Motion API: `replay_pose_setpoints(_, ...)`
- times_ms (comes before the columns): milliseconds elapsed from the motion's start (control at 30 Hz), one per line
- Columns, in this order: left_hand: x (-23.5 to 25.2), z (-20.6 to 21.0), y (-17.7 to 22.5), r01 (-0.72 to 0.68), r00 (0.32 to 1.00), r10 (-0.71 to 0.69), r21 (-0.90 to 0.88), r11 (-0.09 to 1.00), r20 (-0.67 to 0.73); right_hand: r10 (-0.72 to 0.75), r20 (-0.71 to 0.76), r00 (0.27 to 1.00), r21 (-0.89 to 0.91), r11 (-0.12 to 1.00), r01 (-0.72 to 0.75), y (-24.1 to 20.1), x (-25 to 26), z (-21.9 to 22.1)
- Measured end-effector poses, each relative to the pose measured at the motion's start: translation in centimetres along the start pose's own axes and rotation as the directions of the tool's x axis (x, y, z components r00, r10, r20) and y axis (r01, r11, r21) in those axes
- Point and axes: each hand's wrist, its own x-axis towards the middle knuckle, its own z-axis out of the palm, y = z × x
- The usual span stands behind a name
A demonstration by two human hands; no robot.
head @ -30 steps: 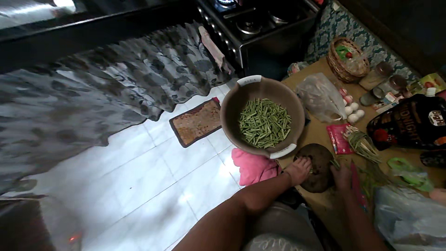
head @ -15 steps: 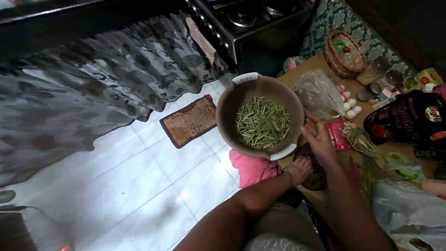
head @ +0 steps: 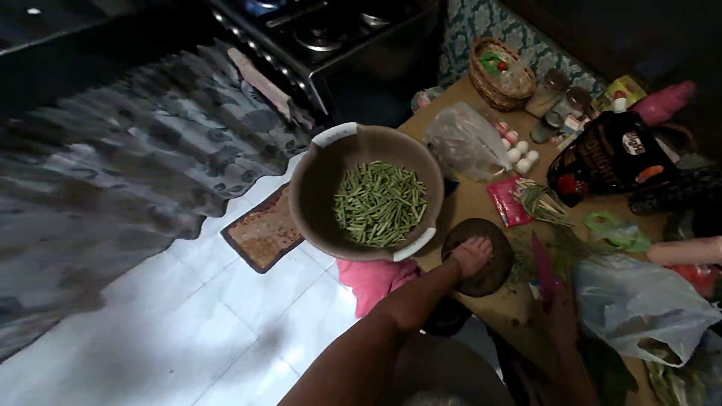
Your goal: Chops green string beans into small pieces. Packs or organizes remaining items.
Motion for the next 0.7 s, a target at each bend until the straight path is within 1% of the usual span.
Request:
replay_pose_setpoints(67, 0.5, -0.1, 0.0, 0.007, 1.0, -0.006, 0.023, 1.0, -0.012, -0.032, -0.069, 0.997, 0.017, 0.999, 0.033, 0.3, 0.2, 0.8)
replay_pose_setpoints(133, 0.3, -0.3, 0.2, 0.028, 1.0, -0.028, 0.01, 1.0, 0.003, -0.057, -0.088, 0.994, 0.019, 0.998, 0.059, 0.9, 0.4, 1.4)
replay_pose_setpoints(233, -0.5, -1.6, 0.7, 0.072, 0.997, -0.069, -0.079, 0.994, 0.04, -0.108, -0.054, 0.993, 0.075, 0.991, 0.112, 1.1, 0.3, 1.2)
replay_pose_setpoints(300, -0.9, -2.9, 0.6, 0.11, 0.994, -0.105, -0.183, 0.977, 0.038, -0.152, -0.104, 0.983, 0.175, 0.97, 0.169, 1.6, 0.0, 1.1)
replay_pose_setpoints(367, -1.4, -3.7, -0.2, 0.151, 0.987, -0.158, -0.262, 0.953, -0.005, -0.156, -0.169, 0.973, 0.27, 0.942, 0.198, 2.0, -0.5, 0.9)
replay_pose_setpoints(400, -1.6, -4.0, -0.9, 0.165, 0.983, -0.182, -0.287, 0.944, -0.035, -0.14, -0.181, 0.974, 0.293, 0.937, 0.189, 1.9, -1.0, 0.6)
replay_pose_setpoints(467, -2.5, -4.5, -2.5, 0.175, 0.973, -0.214, -0.325, 0.929, -0.088, -0.094, -0.187, 0.978, 0.284, 0.948, 0.146, 1.2, -2.4, -0.5)
replay_pose_setpoints(500, -2.9, -4.3, -3.4, 0.168, 0.967, -0.222, -0.342, 0.924, -0.125, -0.098, -0.188, 0.977, 0.278, 0.949, 0.149, 0.9, -3.2, -1.0)
replay_pose_setpoints(567, -3.1, -3.7, -4.7, 0.132, 0.96, -0.207, -0.346, 0.929, -0.189, -0.158, -0.213, 0.964, 0.269, 0.939, 0.213, 0.6, -4.8, -1.4)
replay_pose_setpoints(633, -2.9, -3.2, -5.0, 0.115, 0.969, -0.172, -0.29, 0.95, -0.179, -0.198, -0.207, 0.958, 0.276, 0.928, 0.251, 0.3, -6.1, -1.3)
replay_pose_setpoints(700, -2.6, -3.0, -4.8, 0.115, 0.97, -0.165, -0.266, 0.957, -0.176, -0.209, -0.166, 0.964, 0.292, 0.923, 0.25, -1.1, -7.7, -1.7)
